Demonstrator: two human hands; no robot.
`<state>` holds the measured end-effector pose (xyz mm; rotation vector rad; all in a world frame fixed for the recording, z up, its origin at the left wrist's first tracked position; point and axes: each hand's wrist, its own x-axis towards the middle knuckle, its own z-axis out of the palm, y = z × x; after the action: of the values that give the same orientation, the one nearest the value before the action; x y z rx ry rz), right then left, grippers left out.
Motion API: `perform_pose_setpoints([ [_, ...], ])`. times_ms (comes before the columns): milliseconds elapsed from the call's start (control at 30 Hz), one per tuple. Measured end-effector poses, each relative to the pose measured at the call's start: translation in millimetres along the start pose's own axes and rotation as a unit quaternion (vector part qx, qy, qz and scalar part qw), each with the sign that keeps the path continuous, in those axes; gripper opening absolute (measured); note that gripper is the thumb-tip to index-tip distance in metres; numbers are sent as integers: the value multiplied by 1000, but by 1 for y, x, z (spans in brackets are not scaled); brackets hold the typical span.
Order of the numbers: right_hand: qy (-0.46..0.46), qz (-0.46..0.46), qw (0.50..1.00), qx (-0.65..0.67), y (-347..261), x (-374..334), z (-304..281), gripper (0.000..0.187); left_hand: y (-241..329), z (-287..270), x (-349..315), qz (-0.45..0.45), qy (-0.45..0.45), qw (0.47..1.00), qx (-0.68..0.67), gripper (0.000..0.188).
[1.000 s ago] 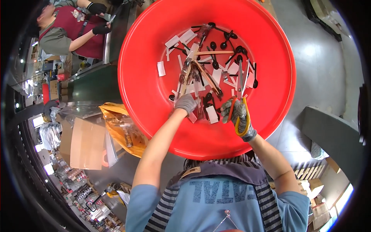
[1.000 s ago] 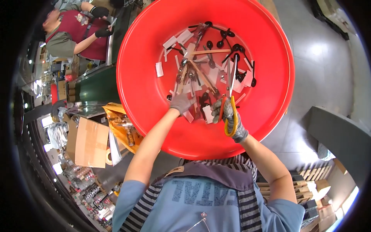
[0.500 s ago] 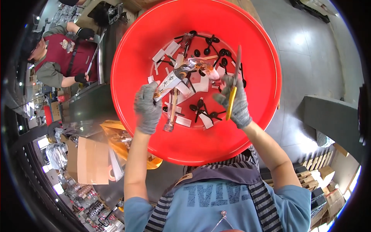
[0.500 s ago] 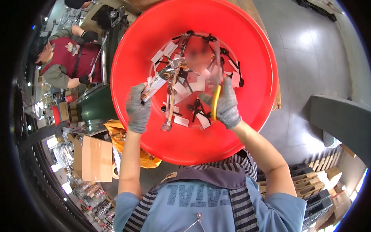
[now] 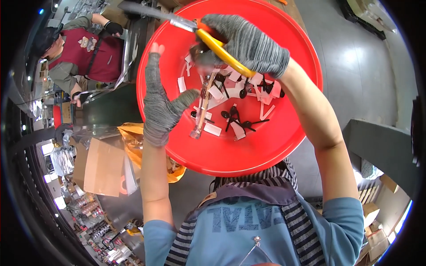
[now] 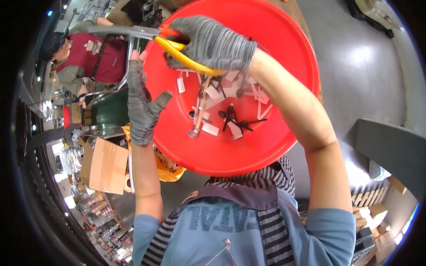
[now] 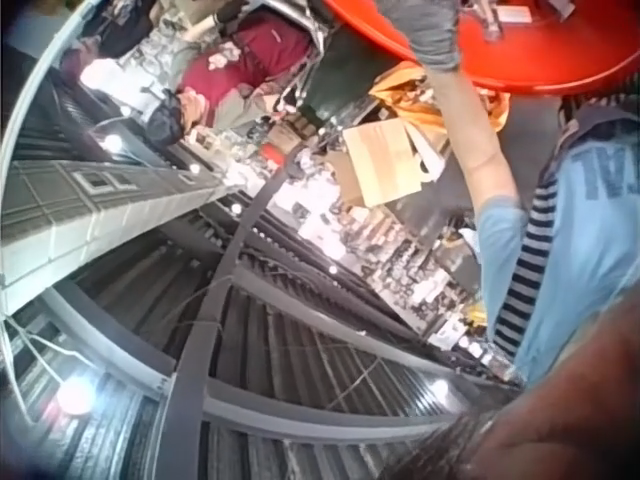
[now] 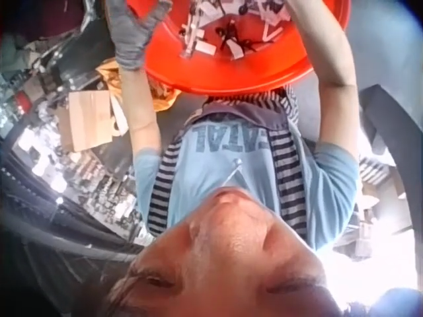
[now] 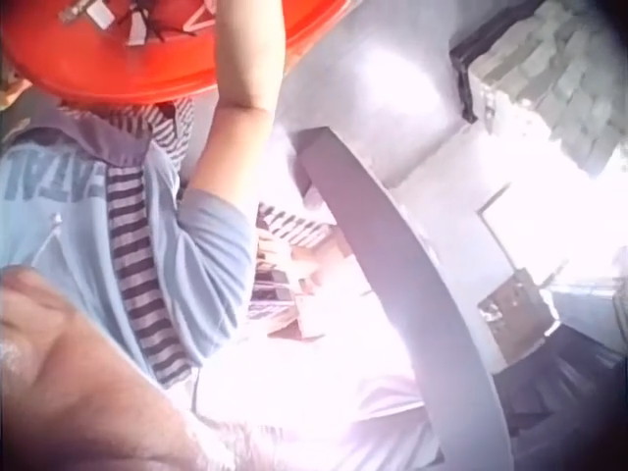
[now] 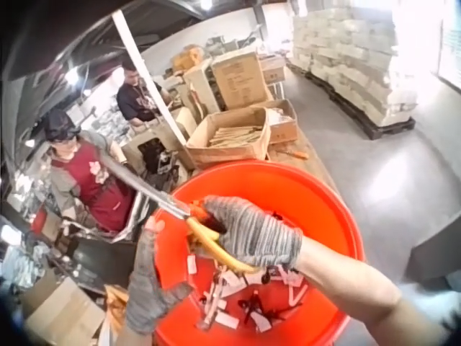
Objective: The recorder is sorting disposable chopsticks and spoons from a large red bin into individual plastic packages.
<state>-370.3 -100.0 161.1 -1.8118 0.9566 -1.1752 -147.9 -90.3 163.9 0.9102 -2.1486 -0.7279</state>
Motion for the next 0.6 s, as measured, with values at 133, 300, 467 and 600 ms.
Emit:
perform_pose_setpoints([
  [133, -3, -28, 998, 47, -27, 4, 4, 40, 20, 0, 20, 20, 2, 1000, -21, 80],
  [300, 20, -47, 997, -53, -22, 15, 19, 42, 41, 2, 22, -136, 11, 989, -53, 46],
  [467, 74, -36, 997, -9, -9, 7, 17, 30, -6, -15, 18, -240, 56, 926, -288, 24],
  [600, 118, 72, 989, 57, -1, -14, 26, 34, -28, -23, 7, -198, 29, 919, -340, 28],
])
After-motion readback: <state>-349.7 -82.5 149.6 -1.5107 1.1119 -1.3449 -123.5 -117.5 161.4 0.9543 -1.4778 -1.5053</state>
